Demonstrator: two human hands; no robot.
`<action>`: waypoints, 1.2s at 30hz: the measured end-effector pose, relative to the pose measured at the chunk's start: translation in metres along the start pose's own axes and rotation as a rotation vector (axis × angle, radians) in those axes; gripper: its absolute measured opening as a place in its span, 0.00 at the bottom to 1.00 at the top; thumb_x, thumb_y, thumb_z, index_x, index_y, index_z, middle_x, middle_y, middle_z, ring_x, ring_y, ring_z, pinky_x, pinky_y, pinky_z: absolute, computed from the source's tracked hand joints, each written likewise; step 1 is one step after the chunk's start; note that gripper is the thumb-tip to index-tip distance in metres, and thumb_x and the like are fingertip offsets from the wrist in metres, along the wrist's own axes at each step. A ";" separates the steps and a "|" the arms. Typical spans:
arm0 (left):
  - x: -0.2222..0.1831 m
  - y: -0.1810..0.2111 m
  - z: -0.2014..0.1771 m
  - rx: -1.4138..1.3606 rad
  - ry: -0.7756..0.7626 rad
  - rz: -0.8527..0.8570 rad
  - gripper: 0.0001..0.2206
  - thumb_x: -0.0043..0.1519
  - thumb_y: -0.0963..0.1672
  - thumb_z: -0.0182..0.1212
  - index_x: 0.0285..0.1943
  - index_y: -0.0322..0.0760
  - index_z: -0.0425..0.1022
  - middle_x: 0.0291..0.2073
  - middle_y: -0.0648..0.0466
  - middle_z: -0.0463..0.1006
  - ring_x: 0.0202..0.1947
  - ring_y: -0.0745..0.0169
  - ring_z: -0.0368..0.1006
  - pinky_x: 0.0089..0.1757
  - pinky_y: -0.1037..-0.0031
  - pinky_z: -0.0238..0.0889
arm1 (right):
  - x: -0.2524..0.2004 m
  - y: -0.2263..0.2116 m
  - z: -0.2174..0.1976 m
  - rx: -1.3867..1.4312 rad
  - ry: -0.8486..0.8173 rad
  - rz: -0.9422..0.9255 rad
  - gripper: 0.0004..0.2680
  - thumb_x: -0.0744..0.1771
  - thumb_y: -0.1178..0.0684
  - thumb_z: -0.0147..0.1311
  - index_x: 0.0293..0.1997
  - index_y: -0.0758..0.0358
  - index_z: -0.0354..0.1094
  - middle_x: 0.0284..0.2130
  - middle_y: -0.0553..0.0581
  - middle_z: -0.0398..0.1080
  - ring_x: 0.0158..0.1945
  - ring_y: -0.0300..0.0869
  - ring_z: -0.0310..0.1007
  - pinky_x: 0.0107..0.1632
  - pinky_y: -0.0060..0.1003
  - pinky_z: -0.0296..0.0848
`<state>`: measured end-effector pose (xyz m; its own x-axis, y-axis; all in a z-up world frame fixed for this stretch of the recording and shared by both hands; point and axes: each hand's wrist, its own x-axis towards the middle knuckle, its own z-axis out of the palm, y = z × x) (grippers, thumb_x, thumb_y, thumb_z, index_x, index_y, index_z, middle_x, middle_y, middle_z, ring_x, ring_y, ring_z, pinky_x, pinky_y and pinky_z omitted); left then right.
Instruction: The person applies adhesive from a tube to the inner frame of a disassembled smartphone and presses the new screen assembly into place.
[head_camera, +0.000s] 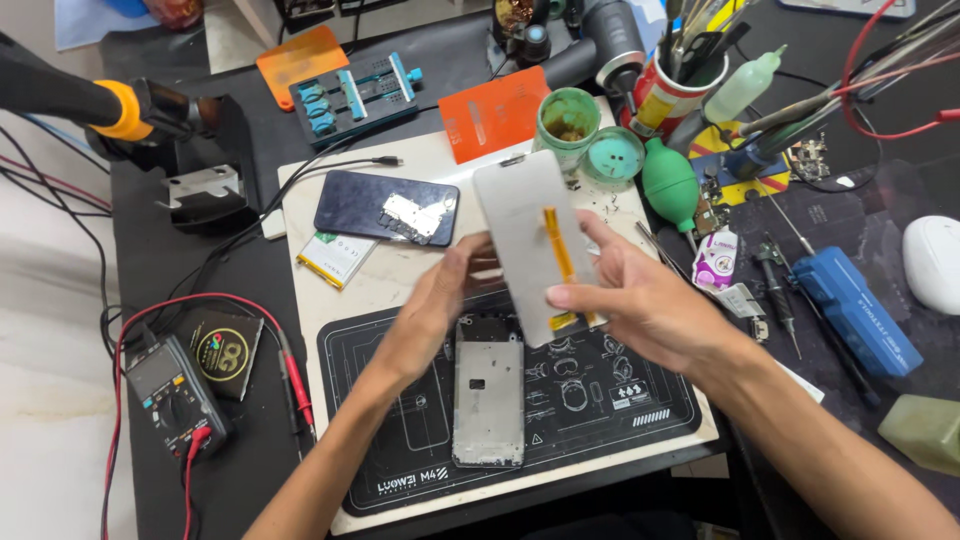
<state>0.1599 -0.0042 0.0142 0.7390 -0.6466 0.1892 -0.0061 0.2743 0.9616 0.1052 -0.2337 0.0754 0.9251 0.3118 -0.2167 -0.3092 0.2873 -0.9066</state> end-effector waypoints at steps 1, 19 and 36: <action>0.005 -0.002 0.006 -0.116 0.015 -0.067 0.31 0.73 0.57 0.34 0.75 0.33 0.60 0.67 0.44 0.70 0.68 0.54 0.67 0.66 0.68 0.59 | 0.001 0.004 -0.002 -0.013 0.006 -0.001 0.28 0.65 0.59 0.58 0.73 0.65 0.46 0.51 0.59 0.74 0.51 0.38 0.75 0.53 0.33 0.75; 0.038 0.015 0.034 -0.621 0.170 -0.339 0.36 0.69 0.59 0.30 0.70 0.28 0.65 0.39 0.45 0.75 0.39 0.52 0.77 0.44 0.61 0.75 | 0.016 -0.079 -0.055 -1.434 0.753 -0.815 0.08 0.70 0.59 0.67 0.50 0.69 0.72 0.41 0.64 0.71 0.44 0.49 0.74 0.48 0.43 0.71; 0.029 0.023 0.036 -0.666 0.114 -0.343 0.40 0.67 0.62 0.30 0.69 0.24 0.66 0.41 0.39 0.75 0.36 0.45 0.78 0.42 0.57 0.75 | 0.050 -0.104 -0.143 -1.410 0.901 -0.887 0.08 0.67 0.57 0.62 0.46 0.69 0.68 0.35 0.63 0.71 0.36 0.52 0.68 0.42 0.46 0.62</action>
<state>0.1573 -0.0422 0.0487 0.6915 -0.7054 -0.1554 0.6182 0.4667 0.6325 0.2152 -0.3777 0.1069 0.6618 -0.1253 0.7391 0.2056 -0.9178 -0.3397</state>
